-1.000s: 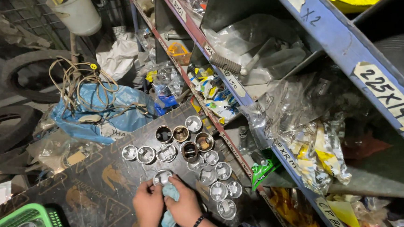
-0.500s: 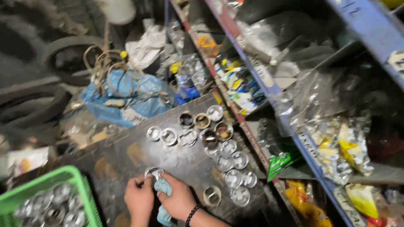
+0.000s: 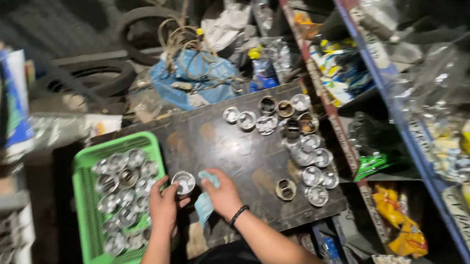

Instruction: Cleaning and inspecting motorcycle engine pistons with a cloth.

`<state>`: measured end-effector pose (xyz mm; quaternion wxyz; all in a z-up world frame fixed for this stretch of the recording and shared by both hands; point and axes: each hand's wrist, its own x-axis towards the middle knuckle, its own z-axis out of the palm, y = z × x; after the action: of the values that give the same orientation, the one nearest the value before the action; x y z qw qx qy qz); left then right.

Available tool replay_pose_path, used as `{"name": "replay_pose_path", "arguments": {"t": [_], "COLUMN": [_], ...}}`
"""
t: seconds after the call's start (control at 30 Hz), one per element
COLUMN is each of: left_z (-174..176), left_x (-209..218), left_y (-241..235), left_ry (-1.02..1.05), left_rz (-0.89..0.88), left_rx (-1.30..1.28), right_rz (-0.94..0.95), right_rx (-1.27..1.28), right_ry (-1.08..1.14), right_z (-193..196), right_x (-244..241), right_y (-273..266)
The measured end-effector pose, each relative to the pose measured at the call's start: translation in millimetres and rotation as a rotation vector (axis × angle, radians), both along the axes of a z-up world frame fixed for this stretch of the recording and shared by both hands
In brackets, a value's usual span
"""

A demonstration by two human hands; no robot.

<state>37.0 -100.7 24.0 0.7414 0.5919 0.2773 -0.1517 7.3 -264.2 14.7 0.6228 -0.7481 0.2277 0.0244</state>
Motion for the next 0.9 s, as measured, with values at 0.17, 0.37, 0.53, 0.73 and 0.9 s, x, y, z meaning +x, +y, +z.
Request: {"name": "replay_pose_path", "arguments": {"t": [0.17, 0.37, 0.53, 0.73, 0.9], "left_z": [41.9, 41.5, 35.6, 27.4, 39.8], "left_x": [-9.6, -6.6, -5.4, -3.4, -1.6], "left_y": [7.3, 22.5, 18.3, 12.8, 19.4], "left_ry": [0.042, 0.059, 0.032, 0.001, 0.110], "left_rz": [0.115, 0.161, 0.185, 0.221, 0.205], "left_rx": [-0.076, -0.155, -0.225, -0.180, -0.335], "right_rz": [0.066, 0.107, 0.126, 0.280, 0.029], "right_rx": [0.103, 0.188, 0.013, -0.234, 0.075], "right_ry": [0.111, 0.006, 0.017, -0.267, 0.046], "right_z": [35.9, 41.5, 35.5, 50.1, 45.6], "right_x": [8.4, 20.2, 27.3, 9.9, 4.3], "right_y": [27.5, 41.1, 41.9, 46.5, 31.8]}}
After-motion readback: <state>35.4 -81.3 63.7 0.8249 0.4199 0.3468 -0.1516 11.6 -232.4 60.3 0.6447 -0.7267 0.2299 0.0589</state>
